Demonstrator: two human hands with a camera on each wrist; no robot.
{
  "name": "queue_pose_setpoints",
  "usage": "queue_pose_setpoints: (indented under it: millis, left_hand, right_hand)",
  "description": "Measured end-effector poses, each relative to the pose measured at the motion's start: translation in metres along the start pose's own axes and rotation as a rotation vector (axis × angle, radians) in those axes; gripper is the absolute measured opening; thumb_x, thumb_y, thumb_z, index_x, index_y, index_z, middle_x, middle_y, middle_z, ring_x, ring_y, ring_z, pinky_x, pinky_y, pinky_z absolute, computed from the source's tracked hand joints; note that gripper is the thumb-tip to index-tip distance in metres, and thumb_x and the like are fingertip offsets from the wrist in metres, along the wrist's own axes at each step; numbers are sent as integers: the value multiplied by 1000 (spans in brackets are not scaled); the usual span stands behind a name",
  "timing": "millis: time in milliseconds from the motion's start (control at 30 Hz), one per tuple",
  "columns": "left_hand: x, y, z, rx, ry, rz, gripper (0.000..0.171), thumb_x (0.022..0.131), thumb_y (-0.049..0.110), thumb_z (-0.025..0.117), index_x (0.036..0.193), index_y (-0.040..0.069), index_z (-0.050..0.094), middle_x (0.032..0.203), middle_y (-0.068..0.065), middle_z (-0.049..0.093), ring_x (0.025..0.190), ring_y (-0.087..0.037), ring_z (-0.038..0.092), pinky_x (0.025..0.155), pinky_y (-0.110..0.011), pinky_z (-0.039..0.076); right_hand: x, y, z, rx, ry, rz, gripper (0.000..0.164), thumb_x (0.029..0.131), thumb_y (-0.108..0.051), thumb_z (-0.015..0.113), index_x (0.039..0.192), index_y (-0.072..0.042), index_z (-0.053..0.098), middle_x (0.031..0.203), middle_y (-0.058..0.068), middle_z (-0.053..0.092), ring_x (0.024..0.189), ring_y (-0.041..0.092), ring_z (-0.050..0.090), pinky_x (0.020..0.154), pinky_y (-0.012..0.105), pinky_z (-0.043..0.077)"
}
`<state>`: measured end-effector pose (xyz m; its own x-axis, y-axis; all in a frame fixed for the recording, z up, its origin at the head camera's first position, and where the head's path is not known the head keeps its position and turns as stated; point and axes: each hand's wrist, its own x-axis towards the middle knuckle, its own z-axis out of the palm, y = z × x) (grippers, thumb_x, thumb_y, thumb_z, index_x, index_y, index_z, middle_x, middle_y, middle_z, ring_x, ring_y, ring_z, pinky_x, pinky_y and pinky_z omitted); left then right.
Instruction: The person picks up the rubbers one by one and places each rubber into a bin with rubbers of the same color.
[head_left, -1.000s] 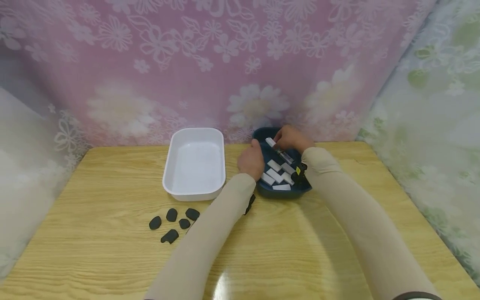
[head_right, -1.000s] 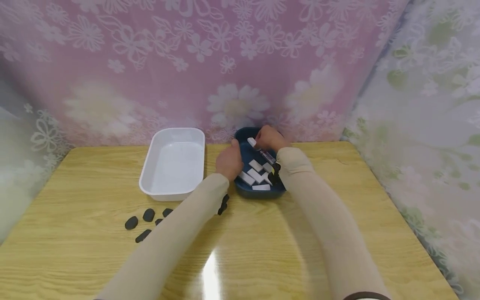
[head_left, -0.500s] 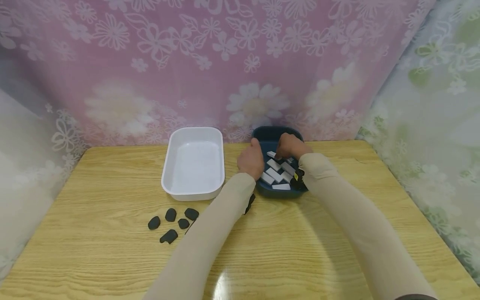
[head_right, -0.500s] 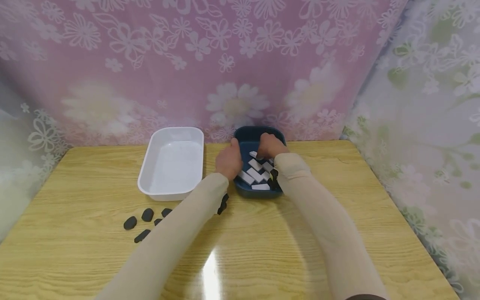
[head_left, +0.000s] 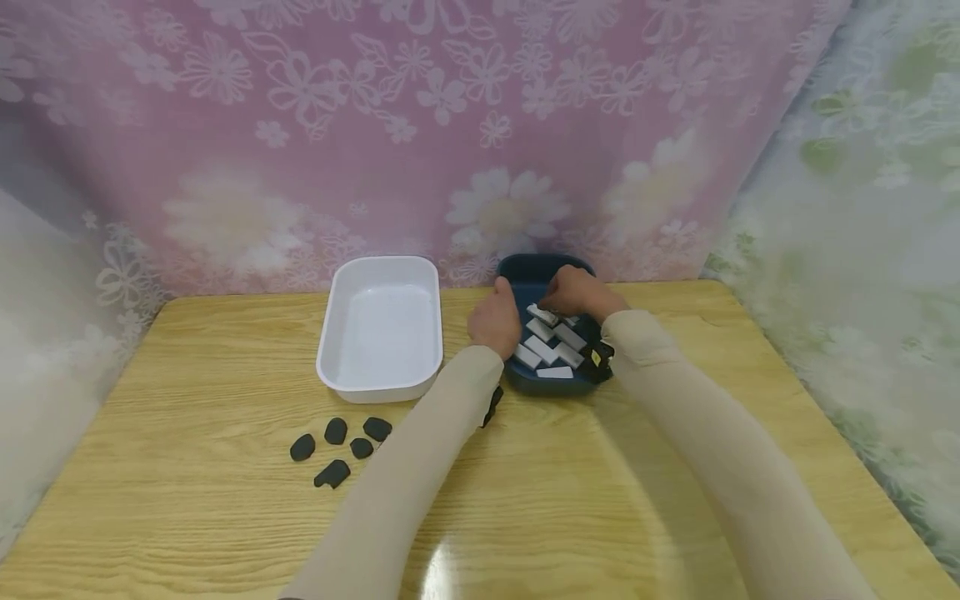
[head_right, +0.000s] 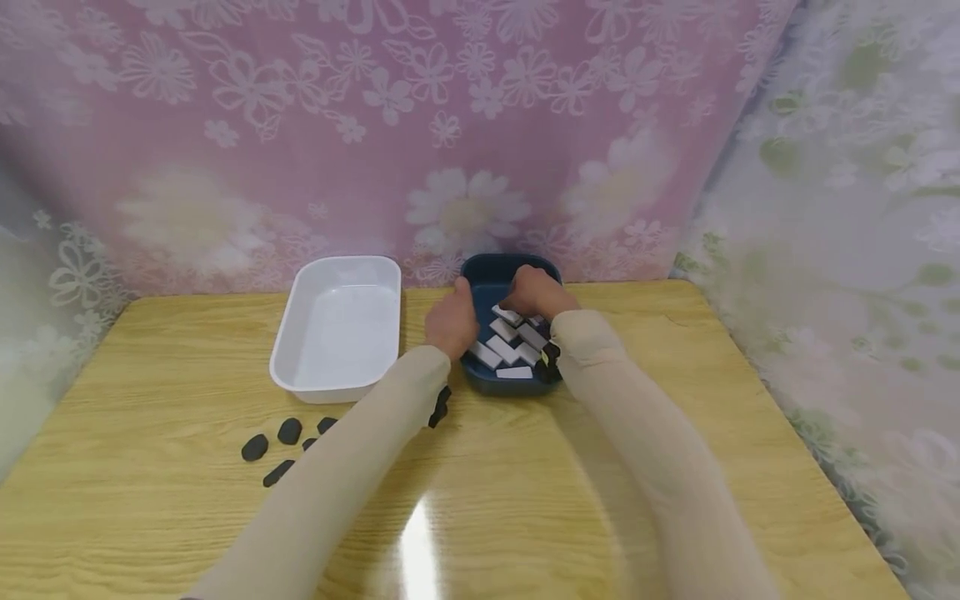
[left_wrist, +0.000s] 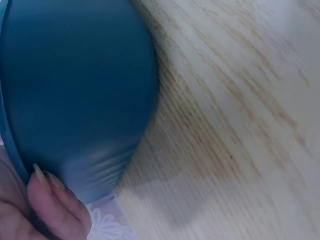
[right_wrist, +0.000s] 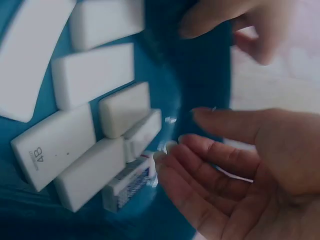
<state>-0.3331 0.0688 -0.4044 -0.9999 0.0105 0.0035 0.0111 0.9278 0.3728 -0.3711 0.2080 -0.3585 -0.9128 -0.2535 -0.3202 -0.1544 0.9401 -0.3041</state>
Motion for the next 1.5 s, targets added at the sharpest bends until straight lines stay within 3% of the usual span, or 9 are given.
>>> queue_pose_setpoints:
  millis: [200, 333, 467, 600, 800, 967, 1200, 1367, 1500]
  left_hand:
    - [-2, -2, -2, -14, 1, -13, 36, 95, 21, 58, 123, 8, 39, 93, -10, 67, 76, -25, 66, 67, -40, 53]
    - [-3, -2, -3, -19, -23, 0, 42, 94, 21, 58, 127, 6, 36, 90, -11, 67, 73, -26, 66, 65, -40, 53]
    - [-2, -3, -5, -36, -68, 9, 63, 93, 21, 58, 143, 2, 25, 79, -9, 65, 61, -23, 62, 55, -38, 50]
    - [-4, -12, -8, -98, -97, -9, 67, 98, 29, 49, 148, -1, 15, 80, -10, 65, 61, -24, 61, 54, -39, 49]
    - [-16, -20, -36, -146, -9, 69, 50, 102, 36, 37, 137, 1, 33, 110, -16, 59, 91, -30, 62, 73, -45, 51]
    - [-26, -28, -61, -85, 34, 125, 40, 101, 36, 38, 131, 9, 38, 115, -13, 56, 94, -33, 60, 77, -48, 48]
    - [-37, -63, -86, -67, -6, 131, 48, 100, 27, 34, 143, 8, 30, 130, -16, 47, 93, -38, 58, 79, -52, 46]
    - [-44, -96, -98, -42, -10, 131, 50, 100, 29, 35, 145, 8, 28, 122, -13, 49, 84, -31, 57, 71, -47, 47]
    - [-50, -123, -105, -53, 48, 149, 41, 100, 29, 39, 135, 9, 38, 112, -10, 50, 72, -28, 55, 64, -44, 46]
  right_hand:
    - [-31, -4, -3, 71, 45, -95, 32, 96, -24, 58, 113, 1, 68, 108, 15, 66, 89, 27, 63, 78, 42, 50]
    - [-51, 0, 1, 138, 64, -130, 31, 97, -22, 55, 113, 2, 67, 108, 17, 65, 91, 28, 62, 80, 44, 48]
    - [-65, 9, 5, 140, 131, -150, 31, 97, -22, 55, 114, 2, 66, 106, 16, 66, 91, 28, 62, 81, 45, 48]
    - [-72, 12, 13, 157, 156, -196, 31, 98, -23, 55, 115, 0, 65, 108, 13, 66, 96, 28, 61, 84, 46, 46]
    - [-81, -6, 19, 223, 178, -288, 30, 98, -23, 55, 118, -2, 64, 114, 13, 63, 101, 28, 60, 86, 45, 47]
    - [-90, -21, 23, 274, 189, -304, 29, 99, -22, 54, 120, -4, 62, 121, 13, 59, 105, 27, 59, 86, 45, 47]
    - [-85, -44, 35, 315, 162, -297, 30, 99, -23, 53, 123, -6, 60, 127, 12, 55, 112, 27, 56, 89, 45, 46]
    - [-79, -60, 46, 304, 198, -317, 29, 98, -21, 55, 122, -6, 60, 124, 12, 56, 107, 26, 57, 88, 45, 46]
    - [-74, -72, 54, 291, 214, -352, 32, 98, -19, 55, 126, -5, 57, 127, 14, 53, 108, 28, 56, 90, 46, 44]
